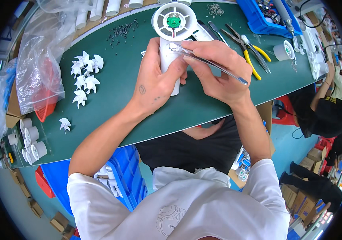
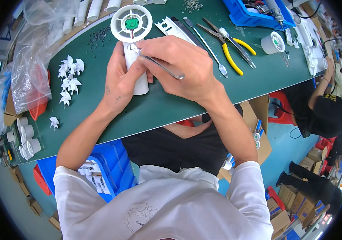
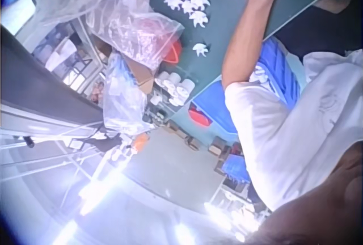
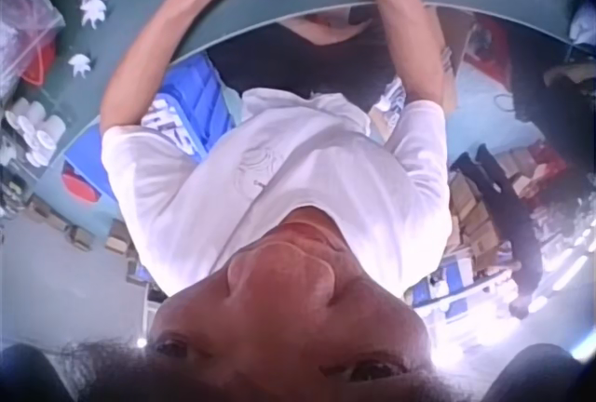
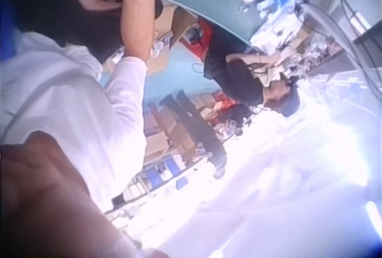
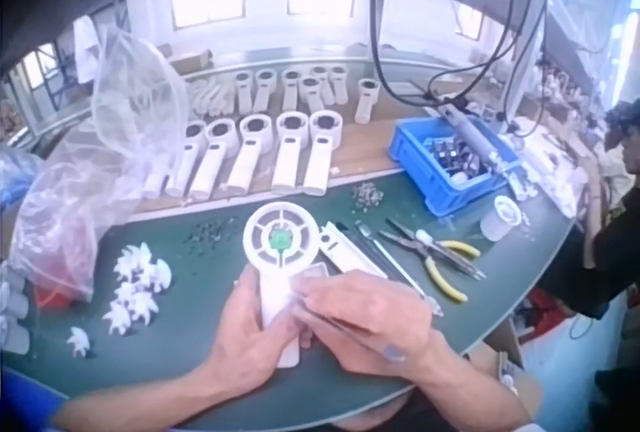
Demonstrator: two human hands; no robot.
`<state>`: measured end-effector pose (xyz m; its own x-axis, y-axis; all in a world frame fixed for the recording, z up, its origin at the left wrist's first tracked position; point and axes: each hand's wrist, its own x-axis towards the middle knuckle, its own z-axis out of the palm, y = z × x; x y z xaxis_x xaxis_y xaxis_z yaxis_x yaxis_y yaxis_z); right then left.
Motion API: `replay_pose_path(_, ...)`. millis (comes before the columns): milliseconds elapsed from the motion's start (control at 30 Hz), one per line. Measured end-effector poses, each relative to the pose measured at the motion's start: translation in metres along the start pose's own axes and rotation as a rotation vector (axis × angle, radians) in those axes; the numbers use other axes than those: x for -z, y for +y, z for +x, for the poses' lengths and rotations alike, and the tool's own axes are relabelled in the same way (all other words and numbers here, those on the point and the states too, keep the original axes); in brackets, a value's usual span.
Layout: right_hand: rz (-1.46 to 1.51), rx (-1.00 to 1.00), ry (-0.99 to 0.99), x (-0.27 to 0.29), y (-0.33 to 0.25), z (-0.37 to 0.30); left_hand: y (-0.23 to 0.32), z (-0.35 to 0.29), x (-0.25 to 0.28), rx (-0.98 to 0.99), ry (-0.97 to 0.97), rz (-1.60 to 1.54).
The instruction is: Assembling handheld electric fans by installing internal components and housing.
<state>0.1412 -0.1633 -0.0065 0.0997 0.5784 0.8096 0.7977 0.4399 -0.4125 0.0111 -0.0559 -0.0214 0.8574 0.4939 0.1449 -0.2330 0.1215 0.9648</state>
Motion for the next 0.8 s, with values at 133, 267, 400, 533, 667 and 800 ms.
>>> replay_pose_path(133, 0.011, 0.045, 0.049, -0.0015, 0.0027, 0.0001, -0.0004, 0.0005, 0.0, 0.005, -0.004, 0.011)
replay_pose_path(267, -0.018, 0.078, 0.066, -0.0022, 0.0018, 0.0007, -0.0002, -0.0003, -0.0003, 0.003, -0.001, 0.026)
replay_pose_path(400, -0.017, 0.094, 0.071, -0.0033, 0.0013, 0.0003, -0.0004, 0.0, -0.0007, -0.006, -0.001, 0.027)
replay_pose_path(533, -0.035, 0.084, 0.071, -0.0034, -0.0016, 0.0001, -0.0005, -0.0002, -0.0014, -0.008, 0.007, 0.028)
replay_pose_path(667, -0.053, 0.108, 0.084, -0.0035, -0.0009, 0.0002, 0.0001, 0.0, -0.0019, -0.01, 0.006, 0.026)
replay_pose_path(800, -0.061, 0.103, 0.077, -0.0029, -0.001, -0.0009, -0.001, -0.001, 0.0007, -0.003, -0.012, 0.054)
